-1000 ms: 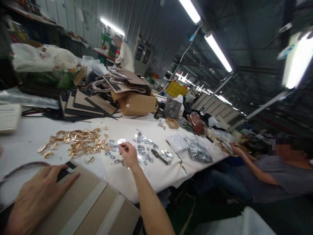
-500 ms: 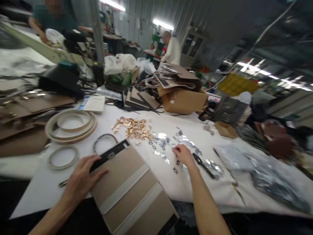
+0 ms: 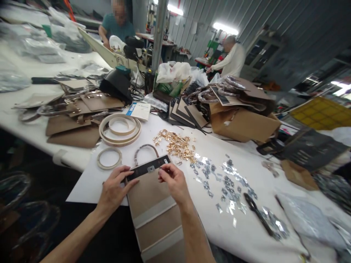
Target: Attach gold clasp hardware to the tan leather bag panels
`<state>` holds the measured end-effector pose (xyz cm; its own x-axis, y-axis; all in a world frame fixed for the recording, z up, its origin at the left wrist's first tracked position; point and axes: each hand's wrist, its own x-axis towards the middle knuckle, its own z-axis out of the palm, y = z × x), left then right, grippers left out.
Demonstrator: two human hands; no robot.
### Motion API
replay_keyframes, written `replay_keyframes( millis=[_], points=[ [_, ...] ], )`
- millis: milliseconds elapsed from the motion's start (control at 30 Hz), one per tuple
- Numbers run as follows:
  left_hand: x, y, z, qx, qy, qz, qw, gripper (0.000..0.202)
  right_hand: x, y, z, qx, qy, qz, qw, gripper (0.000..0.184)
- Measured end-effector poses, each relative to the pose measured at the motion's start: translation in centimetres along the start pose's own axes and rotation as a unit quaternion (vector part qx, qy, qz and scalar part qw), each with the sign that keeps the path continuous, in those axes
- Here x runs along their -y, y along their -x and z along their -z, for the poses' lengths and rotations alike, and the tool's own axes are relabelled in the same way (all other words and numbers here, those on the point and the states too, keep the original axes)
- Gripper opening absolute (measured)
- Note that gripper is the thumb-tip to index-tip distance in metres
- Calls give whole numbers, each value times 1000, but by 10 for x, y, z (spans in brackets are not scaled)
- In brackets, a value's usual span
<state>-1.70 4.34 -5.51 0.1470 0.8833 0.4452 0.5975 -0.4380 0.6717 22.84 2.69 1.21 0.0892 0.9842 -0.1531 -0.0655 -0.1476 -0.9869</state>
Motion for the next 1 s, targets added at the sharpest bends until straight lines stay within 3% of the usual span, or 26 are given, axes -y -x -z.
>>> replay_keyframes(
  millis=[133, 333, 700, 867, 1000],
  points=[
    [6, 2, 2, -3, 26, -21, 999, 21, -8, -8, -44, 62, 18, -5, 998, 24],
    [6, 2, 1, -8, 47, -39, 998, 8, -21, -16, -71, 76, 67, -19, 995, 19],
    [7, 2, 2, -9, 63, -37, 997, 1, -30, -24, -75, 65, 89, -53, 992, 28],
    [14, 2, 6, 32, 63, -25, 997, 29, -29, -23, -74, 91, 98, -54, 990, 28],
    [14, 3, 9, 49, 72, 0, 996, 33, -33, -21, -75, 107, 144, -24, 983, 19]
  ],
)
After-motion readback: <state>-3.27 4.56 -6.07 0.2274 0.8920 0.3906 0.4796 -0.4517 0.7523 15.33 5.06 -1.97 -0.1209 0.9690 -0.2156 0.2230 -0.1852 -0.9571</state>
